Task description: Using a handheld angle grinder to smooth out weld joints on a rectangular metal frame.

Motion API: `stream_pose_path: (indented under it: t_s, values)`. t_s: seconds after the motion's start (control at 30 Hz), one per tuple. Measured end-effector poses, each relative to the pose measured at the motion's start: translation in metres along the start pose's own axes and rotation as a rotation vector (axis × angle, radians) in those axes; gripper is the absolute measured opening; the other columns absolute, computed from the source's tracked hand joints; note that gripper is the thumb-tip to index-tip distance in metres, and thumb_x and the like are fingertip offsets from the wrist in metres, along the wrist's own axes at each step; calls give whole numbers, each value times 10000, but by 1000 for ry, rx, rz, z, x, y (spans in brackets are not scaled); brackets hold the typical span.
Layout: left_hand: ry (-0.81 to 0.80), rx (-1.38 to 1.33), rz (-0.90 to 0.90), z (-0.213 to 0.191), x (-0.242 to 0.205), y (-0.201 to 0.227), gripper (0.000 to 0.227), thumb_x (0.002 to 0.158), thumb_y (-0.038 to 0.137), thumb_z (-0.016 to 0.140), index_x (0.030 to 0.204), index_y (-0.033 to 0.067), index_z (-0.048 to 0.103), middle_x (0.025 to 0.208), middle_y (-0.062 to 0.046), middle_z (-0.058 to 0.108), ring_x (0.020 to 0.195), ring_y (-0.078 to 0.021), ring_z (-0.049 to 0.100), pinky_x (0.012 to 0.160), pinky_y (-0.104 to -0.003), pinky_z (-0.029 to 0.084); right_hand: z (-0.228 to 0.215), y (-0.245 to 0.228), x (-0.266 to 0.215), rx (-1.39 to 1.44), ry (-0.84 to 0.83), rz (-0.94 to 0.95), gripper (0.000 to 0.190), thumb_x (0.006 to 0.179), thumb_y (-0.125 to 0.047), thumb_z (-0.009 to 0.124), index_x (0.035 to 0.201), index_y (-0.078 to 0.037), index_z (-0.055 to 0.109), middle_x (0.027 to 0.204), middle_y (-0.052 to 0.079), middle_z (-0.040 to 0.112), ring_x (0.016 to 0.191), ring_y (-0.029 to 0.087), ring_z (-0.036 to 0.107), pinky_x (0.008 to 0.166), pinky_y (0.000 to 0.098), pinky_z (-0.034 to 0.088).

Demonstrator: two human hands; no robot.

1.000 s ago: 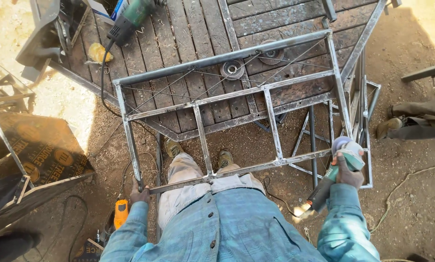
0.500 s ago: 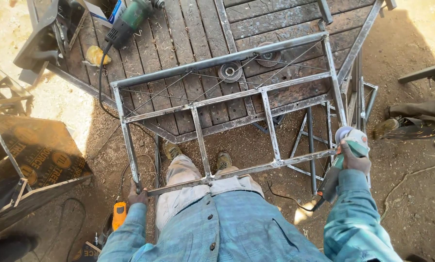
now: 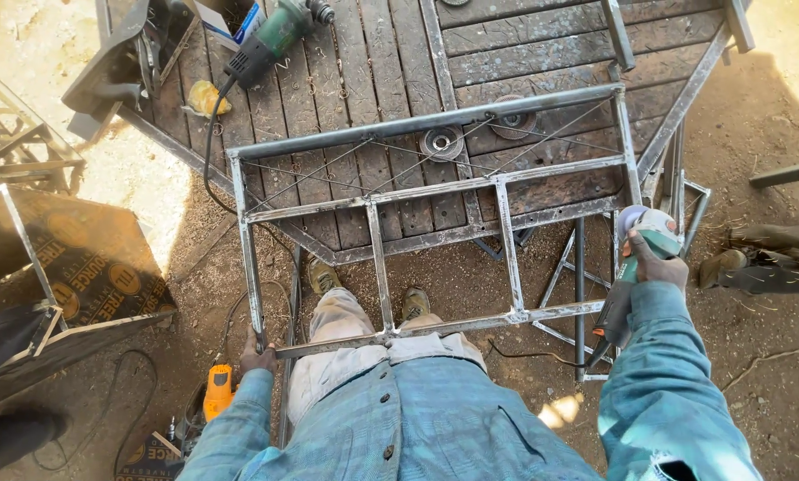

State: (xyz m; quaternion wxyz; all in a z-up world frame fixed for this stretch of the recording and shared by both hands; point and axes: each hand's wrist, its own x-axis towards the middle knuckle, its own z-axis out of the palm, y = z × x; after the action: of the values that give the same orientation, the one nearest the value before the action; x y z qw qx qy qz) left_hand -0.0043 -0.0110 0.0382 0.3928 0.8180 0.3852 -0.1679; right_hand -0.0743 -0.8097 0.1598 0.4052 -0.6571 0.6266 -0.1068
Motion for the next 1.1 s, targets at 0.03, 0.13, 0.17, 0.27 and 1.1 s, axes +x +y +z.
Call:
stream_pose_path:
  t_s: [0.03, 0.13, 0.17, 0.27, 1.1]
  values:
    - [4, -2, -1, -2, -5, 4, 809, 900, 33, 676, 1590, 356, 404, 1367, -68, 653, 1196, -266, 637, 1110, -340, 457, 2, -5, -1, 0, -4, -2, 897, 651, -696, 954, 1214, -54, 681, 1137, 99, 735, 943, 241, 723, 820, 316, 622]
    - [1, 4, -22, -3, -11, 12, 785, 906, 32, 658, 1584, 344, 411, 1397, -47, 639, 1233, -258, 624, 1134, -342, 438, 4, -16, 1, 3, -25, 20, 885, 660, -691, 943, 1229, -73, 661, 1180, 83, 721, 1004, 253, 703, 888, 324, 601]
    - [3, -9, -14, -1, -8, 9, 797, 904, 23, 666, 1586, 343, 407, 1378, -45, 648, 1189, -249, 636, 1094, -336, 467, 5, -17, 4, 27, -38, 13, 870, 648, -686, 947, 1209, -77, 680, 1158, 81, 729, 989, 245, 708, 877, 325, 607]
    - [15, -15, -2, 0, -3, 4, 799, 899, 21, 679, 1585, 332, 414, 1357, -49, 659, 1159, -244, 646, 1077, -333, 479, 1, -41, -18, -43, -62, 18, 898, 667, -693, 925, 1246, -60, 659, 1204, 115, 703, 1050, 293, 682, 934, 367, 578]
    - [-24, 103, -21, -7, 0, 11, 807, 925, 47, 702, 1606, 346, 387, 1288, -75, 702, 1115, -275, 678, 1086, -374, 490, 43, -67, -8, 219, -77, 64, 785, 635, -571, 975, 1184, -94, 678, 1143, 41, 746, 1012, 228, 722, 867, 322, 635]
